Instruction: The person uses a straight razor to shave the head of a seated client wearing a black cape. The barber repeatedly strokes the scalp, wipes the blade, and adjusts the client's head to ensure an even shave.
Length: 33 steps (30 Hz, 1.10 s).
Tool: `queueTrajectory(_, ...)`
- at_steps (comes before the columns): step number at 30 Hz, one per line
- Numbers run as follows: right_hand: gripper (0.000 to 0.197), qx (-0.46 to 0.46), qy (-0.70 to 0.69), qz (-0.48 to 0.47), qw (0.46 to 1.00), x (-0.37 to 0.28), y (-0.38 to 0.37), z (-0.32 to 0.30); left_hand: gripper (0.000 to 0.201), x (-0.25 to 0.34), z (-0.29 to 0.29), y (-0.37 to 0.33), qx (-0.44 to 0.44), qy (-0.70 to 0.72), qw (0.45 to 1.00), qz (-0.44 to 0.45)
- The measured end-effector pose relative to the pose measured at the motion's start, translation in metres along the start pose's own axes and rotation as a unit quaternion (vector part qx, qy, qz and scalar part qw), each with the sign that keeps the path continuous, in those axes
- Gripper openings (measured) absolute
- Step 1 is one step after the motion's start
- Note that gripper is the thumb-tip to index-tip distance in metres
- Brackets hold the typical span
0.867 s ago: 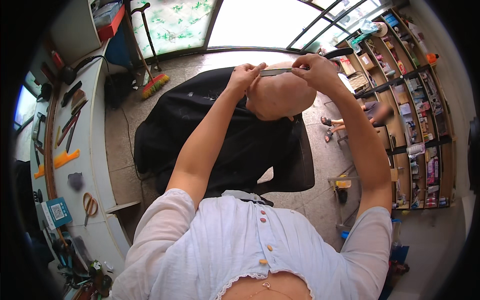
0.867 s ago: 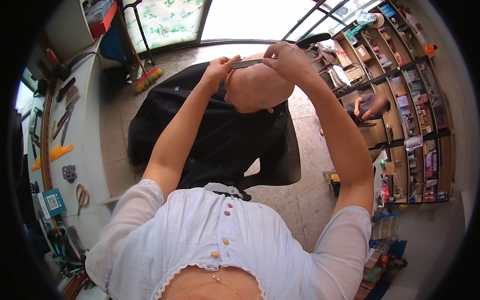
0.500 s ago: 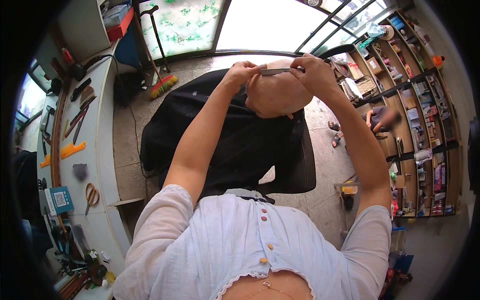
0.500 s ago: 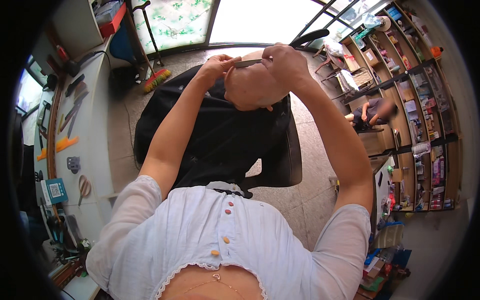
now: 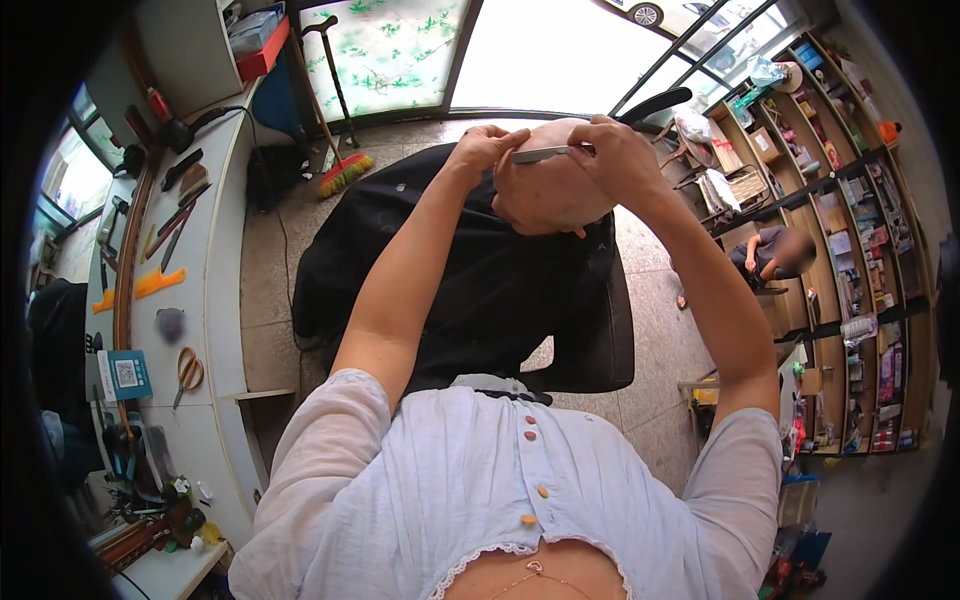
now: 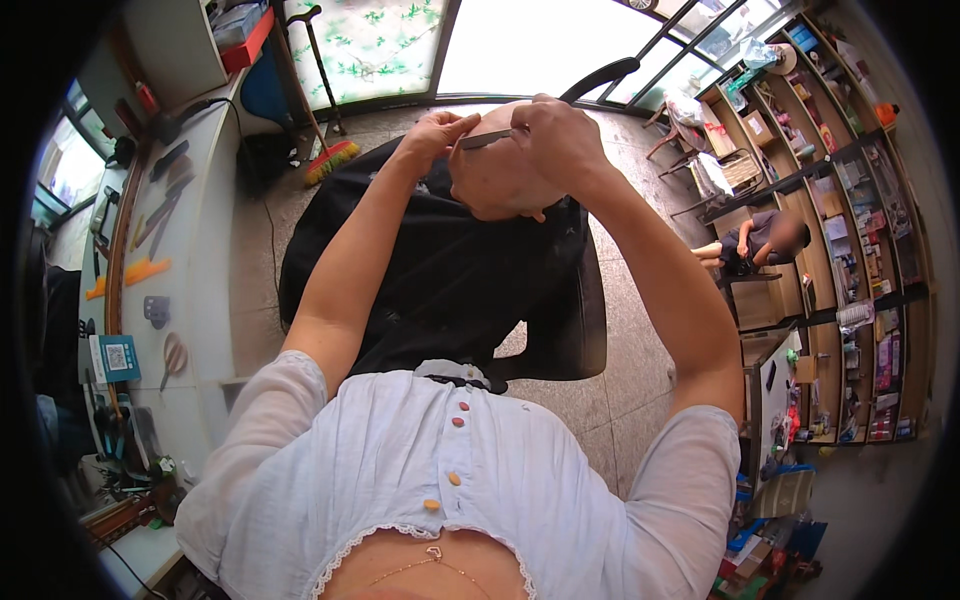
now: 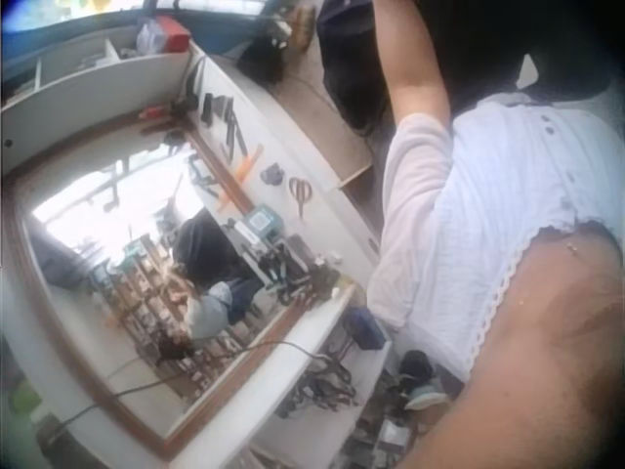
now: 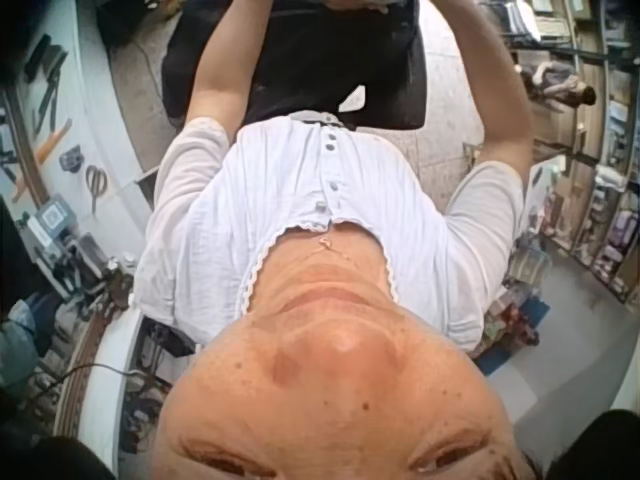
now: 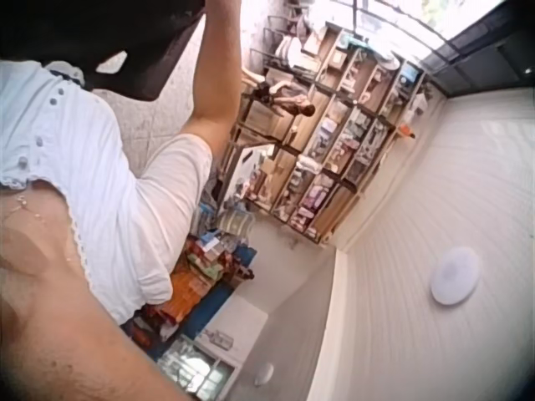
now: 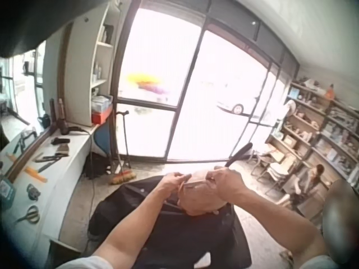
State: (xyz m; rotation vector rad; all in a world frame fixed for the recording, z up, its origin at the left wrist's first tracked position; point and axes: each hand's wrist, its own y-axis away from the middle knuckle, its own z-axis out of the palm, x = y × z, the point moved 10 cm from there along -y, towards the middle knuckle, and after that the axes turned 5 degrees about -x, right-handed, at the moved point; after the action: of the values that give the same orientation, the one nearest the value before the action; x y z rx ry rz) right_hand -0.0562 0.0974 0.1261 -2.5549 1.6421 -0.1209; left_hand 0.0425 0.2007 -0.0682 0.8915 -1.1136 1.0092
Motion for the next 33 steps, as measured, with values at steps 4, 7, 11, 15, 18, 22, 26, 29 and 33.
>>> queueTrajectory(4, 0.016, 0.043, -0.016, -0.006, 0.999, 0.009, 0.0, -0.003, 0.038, -0.002, -0.001, -0.002, 0.014, -0.008, 1.0, 0.001)
queueTrajectory(7, 0.016, 0.023, -0.005, -0.014, 1.0, 0.005, 0.005, 0.003, 0.044, -0.001, -0.005, 0.0, 0.034, 0.01, 0.999, 0.005)
queueTrajectory(11, 0.016, 0.025, -0.014, 0.001, 1.0, 0.009, 0.004, 0.0, 0.043, 0.0, -0.003, 0.004, 0.04, 0.005, 0.999, -0.005)
queueTrajectory(15, 0.016, 0.014, -0.004, -0.007, 1.0, 0.006, 0.003, 0.0, 0.042, 0.001, -0.007, 0.006, 0.056, 0.001, 0.998, -0.004)
queueTrajectory(18, 0.016, 0.0, 0.001, -0.047, 0.999, -0.006, 0.009, 0.003, 0.04, -0.002, -0.008, 0.007, 0.055, 0.006, 0.998, -0.006)
queueTrajectory(22, 0.016, 0.036, -0.016, -0.049, 0.998, 0.002, 0.005, 0.0, 0.034, 0.001, 0.006, 0.02, 0.022, 0.055, 0.998, -0.028)
queueTrajectory(26, 0.015, 0.051, -0.009, -0.054, 0.997, 0.001, -0.005, -0.004, 0.035, 0.002, 0.003, 0.024, -0.003, 0.04, 0.999, -0.009)
queueTrajectory(29, 0.015, 0.045, 0.002, -0.06, 0.997, -0.003, -0.006, 0.0, 0.037, 0.002, 0.0, 0.021, -0.009, 0.023, 1.0, -0.007)
queueTrajectory(33, 0.015, 0.017, 0.009, -0.093, 0.995, -0.01, 0.001, 0.006, 0.037, 0.006, 0.0, 0.023, 0.001, -0.023, 1.0, -0.01)
